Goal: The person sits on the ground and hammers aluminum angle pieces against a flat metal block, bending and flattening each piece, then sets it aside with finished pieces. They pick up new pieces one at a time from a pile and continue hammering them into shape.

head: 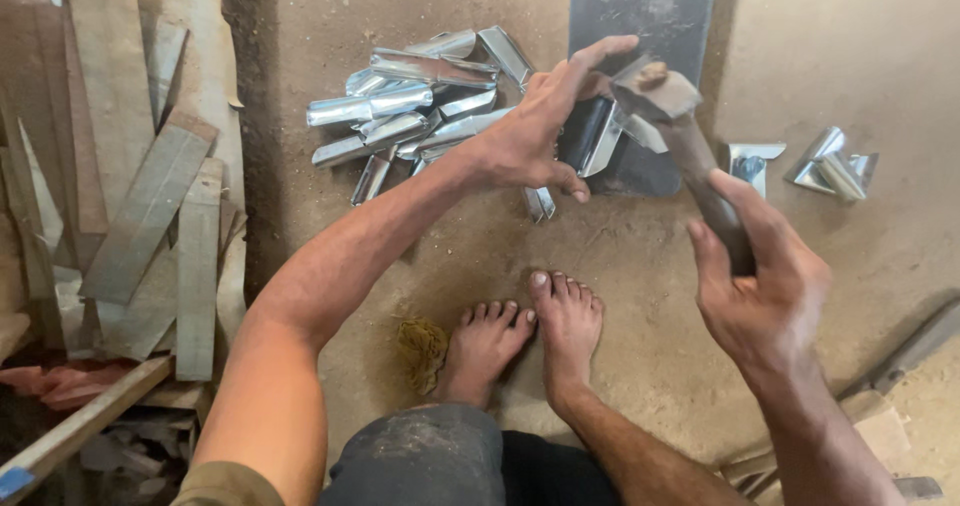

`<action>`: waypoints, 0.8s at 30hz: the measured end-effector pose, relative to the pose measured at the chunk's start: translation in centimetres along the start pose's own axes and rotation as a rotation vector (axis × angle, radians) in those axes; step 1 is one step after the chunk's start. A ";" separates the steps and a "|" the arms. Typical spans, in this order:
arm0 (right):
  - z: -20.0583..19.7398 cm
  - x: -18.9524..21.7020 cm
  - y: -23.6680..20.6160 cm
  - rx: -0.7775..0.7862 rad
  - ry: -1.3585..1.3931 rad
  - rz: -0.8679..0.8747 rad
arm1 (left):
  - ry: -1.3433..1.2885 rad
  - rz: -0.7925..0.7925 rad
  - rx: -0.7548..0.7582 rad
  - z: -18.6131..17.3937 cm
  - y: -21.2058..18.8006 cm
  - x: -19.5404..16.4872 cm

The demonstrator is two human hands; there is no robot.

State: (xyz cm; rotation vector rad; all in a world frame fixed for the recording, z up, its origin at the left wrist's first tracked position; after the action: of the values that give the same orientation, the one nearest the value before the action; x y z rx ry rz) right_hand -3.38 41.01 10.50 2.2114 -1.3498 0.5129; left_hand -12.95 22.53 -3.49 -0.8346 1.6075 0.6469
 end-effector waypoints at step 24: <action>0.4 -5.1 -9.3 -0.156 -0.063 -0.157 | -0.134 0.046 0.005 -2.1 2.1 -4.1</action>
State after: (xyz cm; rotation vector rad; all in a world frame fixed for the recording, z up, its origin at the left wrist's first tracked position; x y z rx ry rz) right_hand 2.74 47.98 5.42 2.1978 -1.1914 0.2738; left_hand -15.48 22.83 0.87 -0.7371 1.5097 0.7160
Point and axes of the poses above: each hand's wrist, its own y-axis towards the middle knuckle, its own z-axis out of the palm, x = y × z, the point moved 7 cm from there along y, towards the middle knuckle, and after that the axes turned 15 degrees about -z, right-handed, at the moved point
